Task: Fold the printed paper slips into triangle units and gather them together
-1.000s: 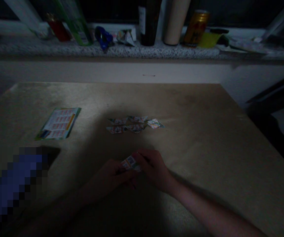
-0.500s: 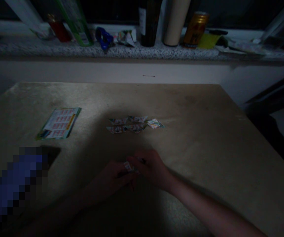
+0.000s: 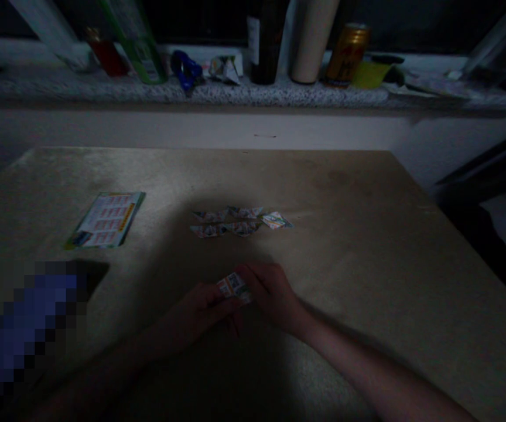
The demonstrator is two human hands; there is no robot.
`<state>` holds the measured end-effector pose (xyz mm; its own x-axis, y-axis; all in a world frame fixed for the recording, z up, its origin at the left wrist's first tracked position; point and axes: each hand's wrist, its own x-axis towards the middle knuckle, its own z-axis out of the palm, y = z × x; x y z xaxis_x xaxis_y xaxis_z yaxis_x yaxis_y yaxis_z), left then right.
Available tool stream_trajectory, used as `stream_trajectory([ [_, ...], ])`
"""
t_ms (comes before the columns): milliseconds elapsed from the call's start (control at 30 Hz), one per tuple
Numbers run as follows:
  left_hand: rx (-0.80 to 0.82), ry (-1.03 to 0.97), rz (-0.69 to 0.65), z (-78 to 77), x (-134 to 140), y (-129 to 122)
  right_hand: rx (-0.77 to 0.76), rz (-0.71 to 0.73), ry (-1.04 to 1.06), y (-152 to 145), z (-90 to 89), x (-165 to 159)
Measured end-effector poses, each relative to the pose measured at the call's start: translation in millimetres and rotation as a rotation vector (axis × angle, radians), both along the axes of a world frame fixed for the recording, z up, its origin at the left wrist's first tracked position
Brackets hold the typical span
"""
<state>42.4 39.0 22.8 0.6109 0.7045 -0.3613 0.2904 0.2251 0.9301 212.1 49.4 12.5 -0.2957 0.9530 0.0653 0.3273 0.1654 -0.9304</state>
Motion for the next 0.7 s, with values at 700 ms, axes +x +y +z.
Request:
stream_trajectory([
  [700, -0.101, -0.141, 0.304, 4.6, -1.0, -1.6, -0.183, 0.078, 0.134, -4.4, 5.4, 4.0],
])
